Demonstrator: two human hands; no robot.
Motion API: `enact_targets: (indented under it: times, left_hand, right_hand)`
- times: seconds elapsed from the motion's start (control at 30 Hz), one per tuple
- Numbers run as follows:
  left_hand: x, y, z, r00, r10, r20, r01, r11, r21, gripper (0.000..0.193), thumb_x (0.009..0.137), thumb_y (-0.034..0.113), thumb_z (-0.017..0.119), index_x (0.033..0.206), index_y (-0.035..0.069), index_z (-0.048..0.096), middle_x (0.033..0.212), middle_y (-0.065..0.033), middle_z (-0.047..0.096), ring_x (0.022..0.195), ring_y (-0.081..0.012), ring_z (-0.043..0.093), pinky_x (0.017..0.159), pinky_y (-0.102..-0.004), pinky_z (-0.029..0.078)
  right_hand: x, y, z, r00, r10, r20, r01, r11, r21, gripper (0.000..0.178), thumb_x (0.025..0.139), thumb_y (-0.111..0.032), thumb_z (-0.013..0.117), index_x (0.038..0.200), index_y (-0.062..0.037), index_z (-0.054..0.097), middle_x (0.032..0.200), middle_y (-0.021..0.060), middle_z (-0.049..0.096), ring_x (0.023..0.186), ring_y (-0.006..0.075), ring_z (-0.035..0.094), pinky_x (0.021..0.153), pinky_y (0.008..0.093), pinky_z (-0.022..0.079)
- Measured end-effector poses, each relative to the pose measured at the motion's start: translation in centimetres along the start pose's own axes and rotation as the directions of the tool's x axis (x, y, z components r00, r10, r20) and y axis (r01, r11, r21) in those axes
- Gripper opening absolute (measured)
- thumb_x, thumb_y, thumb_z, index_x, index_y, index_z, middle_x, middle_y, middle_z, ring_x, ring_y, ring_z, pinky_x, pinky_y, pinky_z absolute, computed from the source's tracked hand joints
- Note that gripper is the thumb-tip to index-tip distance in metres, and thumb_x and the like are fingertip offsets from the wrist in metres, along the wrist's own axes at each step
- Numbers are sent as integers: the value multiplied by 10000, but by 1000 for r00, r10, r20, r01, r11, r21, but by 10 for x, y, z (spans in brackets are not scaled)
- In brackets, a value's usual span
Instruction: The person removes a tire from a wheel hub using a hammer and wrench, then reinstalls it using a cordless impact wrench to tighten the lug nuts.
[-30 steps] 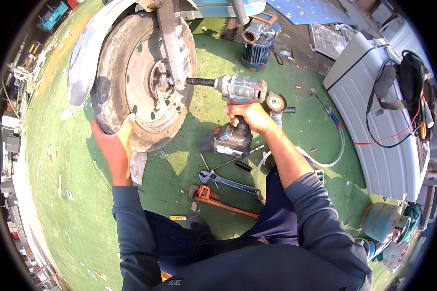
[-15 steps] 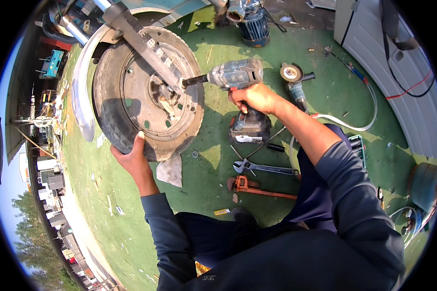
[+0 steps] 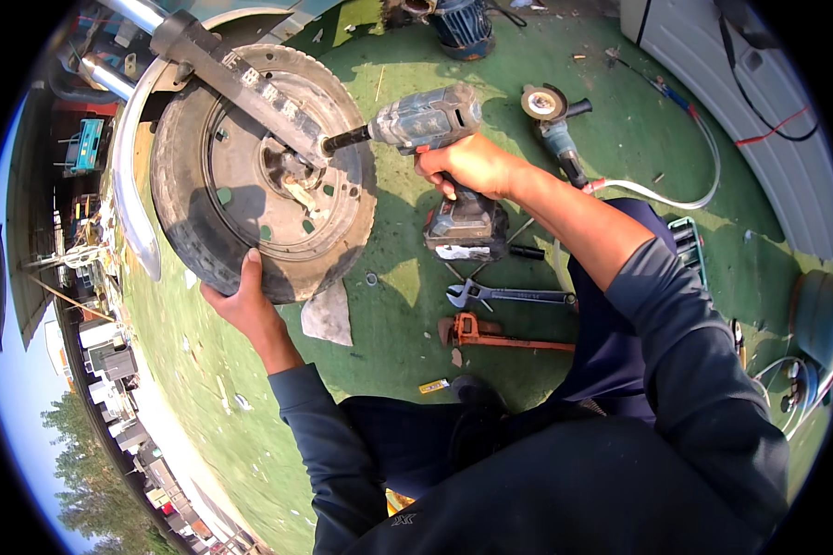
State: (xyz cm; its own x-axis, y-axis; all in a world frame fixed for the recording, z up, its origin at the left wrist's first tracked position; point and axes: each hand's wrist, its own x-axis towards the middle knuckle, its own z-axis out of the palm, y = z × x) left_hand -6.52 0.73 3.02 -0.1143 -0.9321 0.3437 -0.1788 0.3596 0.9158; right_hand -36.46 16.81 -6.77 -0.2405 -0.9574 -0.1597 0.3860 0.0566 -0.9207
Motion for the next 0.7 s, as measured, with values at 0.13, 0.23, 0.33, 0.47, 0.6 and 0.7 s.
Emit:
enact_targets:
  times: [0.13, 0.23, 0.33, 0.47, 0.6, 0.7]
  left_hand:
    - [3, -4, -1, 1000, 16, 6, -16, 1000, 1, 679, 789, 22, 864, 1337, -93, 482, 1286, -174, 616, 1148, -238, 605, 1040, -358, 479]
    - [3, -4, 1, 1000, 22, -1, -22, 1000, 2, 689, 787, 25, 867, 1341, -101, 476, 1291, -182, 615, 1155, -244, 607, 1047, -365, 476]
    - [2, -4, 2, 1000, 27, 8, -27, 1000, -5, 706, 785, 31, 872, 1349, -104, 470, 1293, -186, 615, 1159, -247, 606, 1052, -371, 474]
    - [0, 3, 3, 1000, 24, -1, -24, 1000, 3, 697, 793, 37, 874, 1346, -102, 473, 1301, -184, 615, 1156, -246, 606, 1054, -371, 472]
    - [-2, 5, 6, 1000, 15, -6, -15, 1000, 12, 671, 808, 35, 868, 1340, -97, 481, 1302, -182, 619, 1145, -240, 610, 1053, -366, 471]
    - [1, 4, 3, 1000, 7, -15, -7, 1000, 4, 662, 814, 33, 866, 1338, -96, 482, 1297, -181, 624, 1138, -237, 613, 1052, -363, 471]
  right_hand:
    - [-1, 0, 2, 1000, 17, -25, -15, 999, 49, 112, 843, -42, 637, 776, -37, 548, 663, 57, 556, 536, 156, 530, 545, 330, 432]
    - [-2, 0, 4, 999, 34, -37, -31, 996, 87, 113, 846, -49, 639, 777, -36, 551, 668, 60, 558, 539, 155, 532, 544, 328, 431]
    - [-5, -4, 6, 998, 39, -43, -34, 993, 111, 92, 838, -51, 641, 782, -42, 567, 662, 52, 561, 529, 145, 529, 530, 322, 434]
    - [-5, -7, 6, 998, 50, -34, -48, 997, 55, 142, 872, -113, 679, 782, -50, 590, 671, 33, 569, 531, 131, 519, 547, 313, 431]
    - [-6, -15, 7, 999, 27, -45, -31, 995, -96, 311, 928, -285, 784, 796, -64, 609, 692, 15, 581, 548, 111, 513, 571, 310, 430]
    - [-10, -24, 7, 999, 35, -29, -41, 963, -265, 367, 917, -378, 831, 856, -72, 638, 701, 5, 590, 549, 95, 515, 558, 302, 434]
